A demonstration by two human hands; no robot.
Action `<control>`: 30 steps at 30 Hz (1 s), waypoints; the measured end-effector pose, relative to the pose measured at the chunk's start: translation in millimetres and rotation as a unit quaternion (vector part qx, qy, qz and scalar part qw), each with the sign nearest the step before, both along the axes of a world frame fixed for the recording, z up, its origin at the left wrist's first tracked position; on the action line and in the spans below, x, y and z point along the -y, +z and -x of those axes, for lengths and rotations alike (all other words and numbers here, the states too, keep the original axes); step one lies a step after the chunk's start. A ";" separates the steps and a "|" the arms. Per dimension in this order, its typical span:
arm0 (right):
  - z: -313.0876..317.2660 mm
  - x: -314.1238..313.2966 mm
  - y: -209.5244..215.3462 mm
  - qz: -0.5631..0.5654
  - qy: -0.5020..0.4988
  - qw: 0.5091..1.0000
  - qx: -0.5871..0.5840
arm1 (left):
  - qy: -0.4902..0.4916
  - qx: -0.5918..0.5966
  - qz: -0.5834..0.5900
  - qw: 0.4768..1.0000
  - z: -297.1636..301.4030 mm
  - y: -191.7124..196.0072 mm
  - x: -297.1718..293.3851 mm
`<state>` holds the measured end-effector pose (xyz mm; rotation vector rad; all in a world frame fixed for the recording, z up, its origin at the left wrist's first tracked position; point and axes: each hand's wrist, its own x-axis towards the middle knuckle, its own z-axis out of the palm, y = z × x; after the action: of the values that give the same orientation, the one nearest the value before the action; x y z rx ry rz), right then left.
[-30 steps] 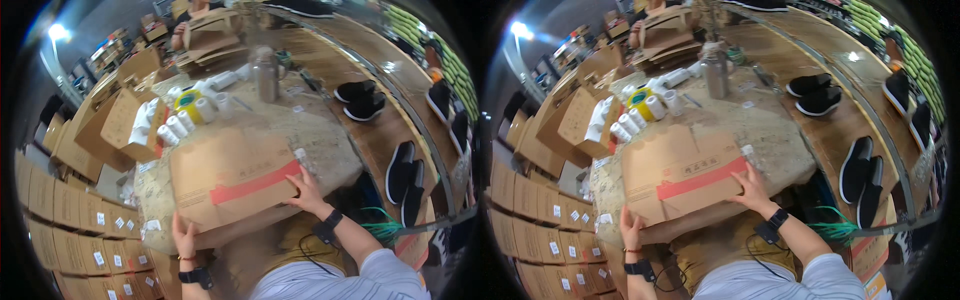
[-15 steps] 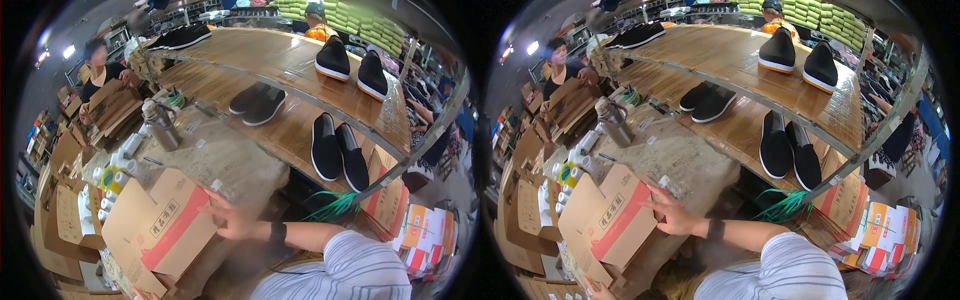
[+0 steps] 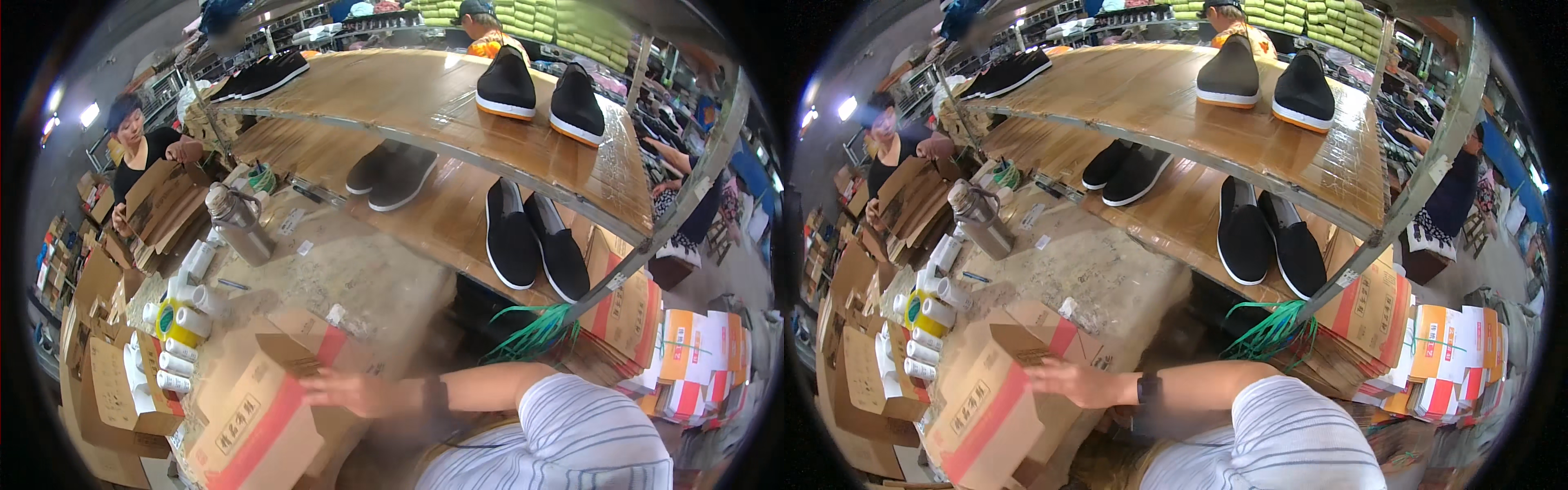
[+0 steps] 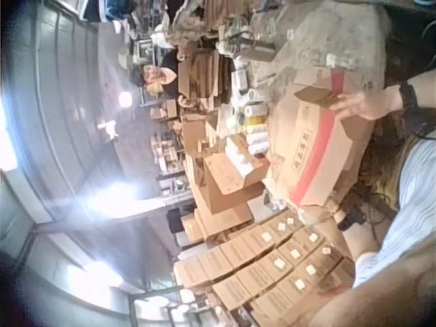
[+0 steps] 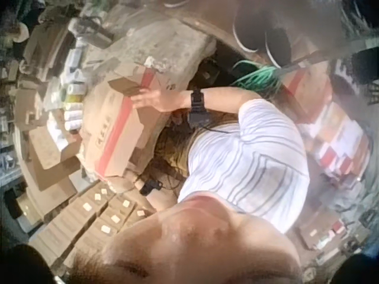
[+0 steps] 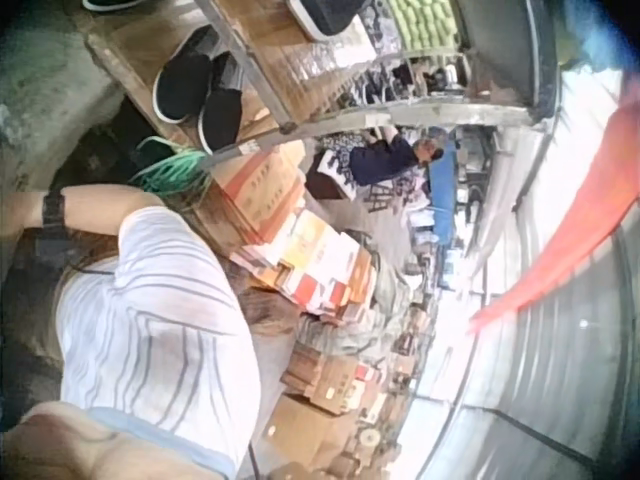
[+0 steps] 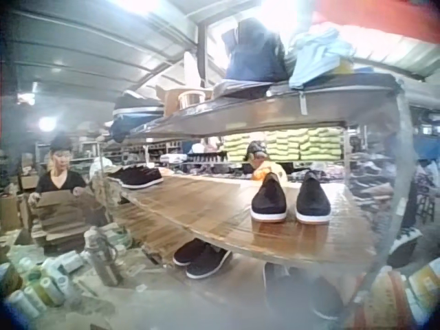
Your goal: The recorder is packing shoes into boxes, writing on boxes, and organizing them in a warehouse environment.
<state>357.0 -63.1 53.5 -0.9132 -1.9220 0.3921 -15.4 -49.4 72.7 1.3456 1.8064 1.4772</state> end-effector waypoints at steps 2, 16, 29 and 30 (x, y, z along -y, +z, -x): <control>-5.4 -10.2 48.7 -0.032 -0.019 0.998 -0.057 | -0.033 0.011 -0.027 0.999 7.0 28.8 -13.8; 45.6 -127.9 51.4 0.036 -0.012 0.998 -0.058 | -0.273 0.096 0.058 0.955 -2.7 36.3 -132.1; -2.5 -137.2 52.1 0.120 -0.231 0.942 -0.211 | -0.239 -0.174 -0.095 0.950 -78.4 63.2 -84.1; 4.3 -136.0 51.3 0.120 -0.223 0.943 -0.214 | -0.232 -0.179 -0.096 0.951 -44.0 44.6 -98.9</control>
<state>352.7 72.9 104.8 -1.2701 -1.2441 0.5092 28.6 49.4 117.3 2.0779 1.4112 1.2279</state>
